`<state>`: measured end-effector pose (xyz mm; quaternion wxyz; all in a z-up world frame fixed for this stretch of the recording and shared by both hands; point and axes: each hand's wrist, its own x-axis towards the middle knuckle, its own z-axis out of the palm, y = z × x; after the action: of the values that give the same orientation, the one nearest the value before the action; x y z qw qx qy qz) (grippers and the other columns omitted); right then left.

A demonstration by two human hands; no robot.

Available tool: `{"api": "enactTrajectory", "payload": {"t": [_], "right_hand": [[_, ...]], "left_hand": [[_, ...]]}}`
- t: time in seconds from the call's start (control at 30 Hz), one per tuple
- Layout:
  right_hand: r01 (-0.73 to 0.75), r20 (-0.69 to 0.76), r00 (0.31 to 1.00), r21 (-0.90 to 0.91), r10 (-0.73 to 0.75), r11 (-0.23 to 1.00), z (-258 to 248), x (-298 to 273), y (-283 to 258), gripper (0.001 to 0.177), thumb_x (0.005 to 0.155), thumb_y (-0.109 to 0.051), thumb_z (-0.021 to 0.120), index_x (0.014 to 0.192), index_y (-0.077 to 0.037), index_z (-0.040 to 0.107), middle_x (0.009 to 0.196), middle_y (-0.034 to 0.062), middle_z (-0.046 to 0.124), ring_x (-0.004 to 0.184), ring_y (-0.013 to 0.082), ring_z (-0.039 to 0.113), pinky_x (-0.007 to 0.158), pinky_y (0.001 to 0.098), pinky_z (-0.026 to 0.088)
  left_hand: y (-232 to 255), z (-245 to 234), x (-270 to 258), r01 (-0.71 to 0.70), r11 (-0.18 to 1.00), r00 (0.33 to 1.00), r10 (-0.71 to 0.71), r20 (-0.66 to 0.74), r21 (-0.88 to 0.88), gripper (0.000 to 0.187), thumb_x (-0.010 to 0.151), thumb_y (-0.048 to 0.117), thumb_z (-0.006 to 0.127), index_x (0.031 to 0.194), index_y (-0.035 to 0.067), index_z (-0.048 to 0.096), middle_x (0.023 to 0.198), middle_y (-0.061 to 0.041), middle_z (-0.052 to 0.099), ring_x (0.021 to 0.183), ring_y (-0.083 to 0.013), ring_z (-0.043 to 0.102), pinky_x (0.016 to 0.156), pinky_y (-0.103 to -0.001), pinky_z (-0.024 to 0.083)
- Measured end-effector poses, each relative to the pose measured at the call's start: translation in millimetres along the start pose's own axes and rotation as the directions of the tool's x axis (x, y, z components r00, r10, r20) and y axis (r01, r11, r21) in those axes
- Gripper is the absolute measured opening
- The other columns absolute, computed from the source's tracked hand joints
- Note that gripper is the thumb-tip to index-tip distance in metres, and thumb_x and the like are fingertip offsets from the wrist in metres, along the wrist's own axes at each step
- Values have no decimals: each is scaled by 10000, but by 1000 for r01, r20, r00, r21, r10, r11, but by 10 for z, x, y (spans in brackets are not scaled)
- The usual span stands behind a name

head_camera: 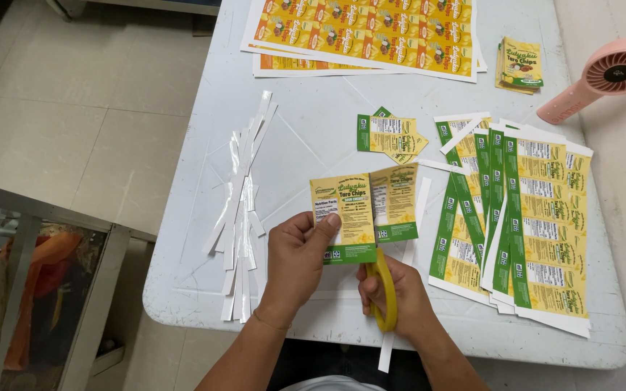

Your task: Using scissors to manually cut individual product labels from a large printed sheet.

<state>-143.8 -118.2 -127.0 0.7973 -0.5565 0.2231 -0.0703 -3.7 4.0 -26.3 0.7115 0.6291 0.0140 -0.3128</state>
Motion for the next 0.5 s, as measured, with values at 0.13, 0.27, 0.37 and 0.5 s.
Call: {"api": "enactTrajectory", "payload": {"t": [0.13,0.27,0.37,0.5], "right_hand": [[12,7,1000,39,-12,999,31,58,-56,247,913,-227,729,757,-58,639,815,104,607,518,197,562,414,326,513],[-144,126,982,41,138,989,72,-108,-334,513,787,-500,658,860,6,625,579,122,597,411,203,544,417,318,464],[-90,202,975,-19,92,996,-26,-337,-427,814,691,-800,644,883,-9,618,570,73,580,402,152,526,395,289,456],[52,285,955,119,-84,991,-427,-583,-324,810,816,-780,696,951,16,631,661,45,621,451,108,552,403,240,503]], "left_hand": [[-19,-55,68,39,999,999,-39,-6,6,262,883,213,724,996,-14,789,969,-131,833,845,-210,784,699,-283,638],[-53,-200,152,29,999,995,-31,-94,-26,249,906,165,690,1037,-30,775,1034,-161,826,897,-247,787,767,-324,639],[7,-261,219,53,997,985,-60,-162,-48,240,948,147,636,1107,12,755,1100,-130,807,939,-233,762,767,-319,609],[124,-186,370,72,996,980,-61,-190,49,199,940,125,574,1074,86,716,1086,-44,777,909,-195,697,712,-332,522]]}}
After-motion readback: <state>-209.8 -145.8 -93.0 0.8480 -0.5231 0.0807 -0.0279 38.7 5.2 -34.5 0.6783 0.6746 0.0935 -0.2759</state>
